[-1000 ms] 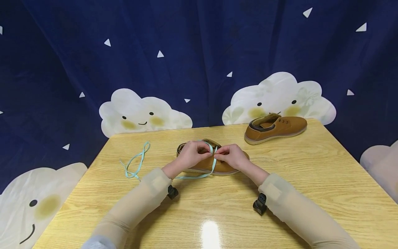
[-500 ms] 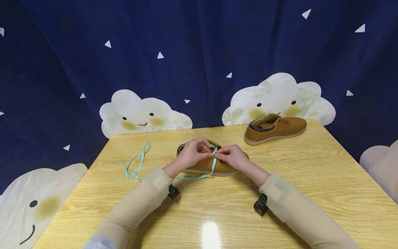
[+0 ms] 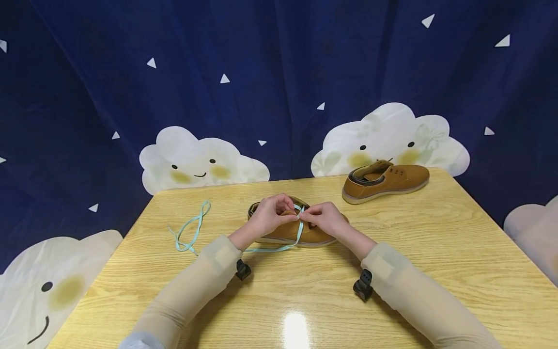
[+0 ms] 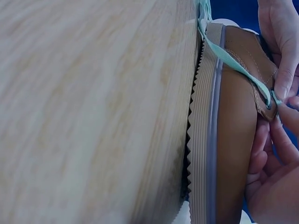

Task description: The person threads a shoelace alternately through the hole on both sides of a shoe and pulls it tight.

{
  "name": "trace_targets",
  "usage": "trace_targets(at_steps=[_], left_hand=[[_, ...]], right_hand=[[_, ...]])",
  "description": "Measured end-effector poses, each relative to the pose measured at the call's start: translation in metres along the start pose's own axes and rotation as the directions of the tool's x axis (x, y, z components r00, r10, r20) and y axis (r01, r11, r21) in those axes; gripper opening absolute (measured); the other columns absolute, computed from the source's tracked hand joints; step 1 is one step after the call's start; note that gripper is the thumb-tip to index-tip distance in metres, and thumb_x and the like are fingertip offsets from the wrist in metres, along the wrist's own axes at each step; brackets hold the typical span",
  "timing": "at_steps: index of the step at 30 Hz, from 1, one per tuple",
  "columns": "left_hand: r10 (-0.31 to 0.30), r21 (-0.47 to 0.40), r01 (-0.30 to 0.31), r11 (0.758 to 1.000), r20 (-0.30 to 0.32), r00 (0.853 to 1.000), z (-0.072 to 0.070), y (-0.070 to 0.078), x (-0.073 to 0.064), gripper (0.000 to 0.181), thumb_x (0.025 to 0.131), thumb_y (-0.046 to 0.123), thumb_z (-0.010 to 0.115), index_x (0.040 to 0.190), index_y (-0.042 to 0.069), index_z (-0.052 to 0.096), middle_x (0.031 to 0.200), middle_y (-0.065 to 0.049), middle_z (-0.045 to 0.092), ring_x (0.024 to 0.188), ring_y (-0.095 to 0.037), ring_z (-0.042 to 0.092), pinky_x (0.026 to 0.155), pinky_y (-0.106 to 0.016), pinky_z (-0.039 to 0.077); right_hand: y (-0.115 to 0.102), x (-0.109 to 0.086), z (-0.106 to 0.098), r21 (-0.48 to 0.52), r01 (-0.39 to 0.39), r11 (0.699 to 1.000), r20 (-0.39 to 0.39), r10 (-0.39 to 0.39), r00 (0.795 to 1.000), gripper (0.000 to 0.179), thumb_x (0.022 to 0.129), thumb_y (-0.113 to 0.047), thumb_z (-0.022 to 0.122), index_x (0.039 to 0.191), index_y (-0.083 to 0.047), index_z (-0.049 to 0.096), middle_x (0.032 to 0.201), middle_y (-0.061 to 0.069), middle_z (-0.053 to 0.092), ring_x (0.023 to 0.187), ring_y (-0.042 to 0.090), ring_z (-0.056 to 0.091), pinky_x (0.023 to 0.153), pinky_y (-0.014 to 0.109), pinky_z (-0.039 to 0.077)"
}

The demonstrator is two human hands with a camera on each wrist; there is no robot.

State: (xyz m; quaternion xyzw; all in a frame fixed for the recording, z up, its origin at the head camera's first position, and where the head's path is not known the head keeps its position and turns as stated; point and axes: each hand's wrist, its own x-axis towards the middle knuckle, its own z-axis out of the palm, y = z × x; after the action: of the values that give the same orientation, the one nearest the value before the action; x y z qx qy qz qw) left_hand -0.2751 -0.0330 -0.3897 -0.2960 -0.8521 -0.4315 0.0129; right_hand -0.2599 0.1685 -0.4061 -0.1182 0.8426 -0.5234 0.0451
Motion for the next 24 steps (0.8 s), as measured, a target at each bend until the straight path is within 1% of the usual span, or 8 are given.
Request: trace_targets(at_steps=[4,7,11,15,16,18,21,24], left_hand=[[0.008,0.004,-0.008,1.000,0.007,1.000,-0.001,-0.001,0.000,0.018,0.084,0.013,0.078,0.092,0.013,0.062,0.080,0.006,0.066,0.065,-0.006,0.057,0.060,-0.021,0.043],[0.006,-0.002,-0.006,1.000,0.043,0.999,-0.006,-0.001,0.001,0.016,0.087,0.015,0.075,0.095,0.011,0.062,0.082,0.006,0.069,0.066,-0.006,0.059,0.060,-0.022,0.044],[-0.007,-0.017,0.009,1.000,0.098,0.995,-0.019,-0.001,0.007,0.013,0.094,0.019,0.067,0.100,0.008,0.064,0.084,0.002,0.070,0.071,-0.009,0.063,0.064,-0.024,0.048],[-0.021,-0.026,0.025,0.999,0.157,0.987,-0.034,-0.003,0.017,0.013,0.097,0.016,0.062,0.099,0.003,0.067,0.083,-0.003,0.069,0.073,-0.013,0.065,0.066,-0.025,0.051],[-0.025,-0.022,0.029,0.999,0.180,0.983,-0.036,-0.004,0.019,0.013,0.097,0.013,0.062,0.099,0.002,0.068,0.083,-0.004,0.069,0.072,-0.014,0.065,0.066,-0.025,0.052],[-0.044,-0.009,0.047,0.999,0.238,0.970,-0.040,-0.006,0.023,0.012,0.096,0.009,0.063,0.098,0.000,0.069,0.082,-0.005,0.069,0.071,-0.013,0.064,0.065,-0.026,0.052],[-0.059,0.025,0.054,0.998,0.334,0.941,-0.042,-0.009,0.027,0.012,0.095,0.006,0.063,0.099,-0.001,0.072,0.084,-0.005,0.070,0.067,-0.011,0.061,0.062,-0.025,0.052],[-0.058,0.039,0.046,0.998,0.405,0.913,-0.040,-0.010,0.029,0.015,0.095,0.004,0.061,0.104,-0.001,0.073,0.090,-0.006,0.072,0.061,-0.010,0.056,0.058,-0.023,0.049]], right_hand=[[-0.001,0.000,0.000,0.018,0.020,1.000,0.010,-0.020,1.000,0.022,0.093,-0.013,0.067,0.099,0.007,0.072,0.076,0.004,0.069,0.068,0.014,0.060,0.064,0.026,0.049],[0.000,0.001,0.002,0.030,0.038,0.999,0.008,-0.039,0.999,0.020,0.093,-0.011,0.067,0.097,0.008,0.072,0.076,0.004,0.069,0.068,0.014,0.060,0.063,0.026,0.050],[0.002,0.002,0.003,0.028,0.064,0.998,-0.006,-0.064,0.998,0.018,0.092,-0.009,0.068,0.095,0.008,0.072,0.076,0.003,0.069,0.066,0.012,0.060,0.062,0.025,0.050],[0.004,0.002,0.003,0.024,0.083,0.996,-0.022,-0.082,0.996,0.017,0.091,-0.009,0.069,0.093,0.007,0.072,0.075,0.003,0.068,0.066,0.011,0.059,0.061,0.024,0.048],[0.005,0.001,0.002,0.026,0.085,0.996,-0.026,-0.084,0.996,0.017,0.091,-0.009,0.069,0.093,0.007,0.072,0.075,0.004,0.068,0.066,0.011,0.059,0.061,0.024,0.048],[0.006,0.000,0.002,0.027,0.099,0.995,-0.025,-0.098,0.995,0.017,0.091,-0.010,0.069,0.093,0.007,0.072,0.076,0.004,0.069,0.066,0.011,0.058,0.061,0.024,0.047],[0.007,-0.001,0.002,0.029,0.121,0.992,-0.023,-0.121,0.992,0.017,0.090,-0.010,0.070,0.093,0.007,0.072,0.077,0.005,0.069,0.067,0.011,0.058,0.060,0.023,0.047],[0.008,-0.001,0.002,0.036,0.137,0.990,-0.021,-0.137,0.990,0.016,0.089,-0.009,0.071,0.092,0.006,0.072,0.079,0.005,0.069,0.067,0.009,0.057,0.060,0.023,0.047]])
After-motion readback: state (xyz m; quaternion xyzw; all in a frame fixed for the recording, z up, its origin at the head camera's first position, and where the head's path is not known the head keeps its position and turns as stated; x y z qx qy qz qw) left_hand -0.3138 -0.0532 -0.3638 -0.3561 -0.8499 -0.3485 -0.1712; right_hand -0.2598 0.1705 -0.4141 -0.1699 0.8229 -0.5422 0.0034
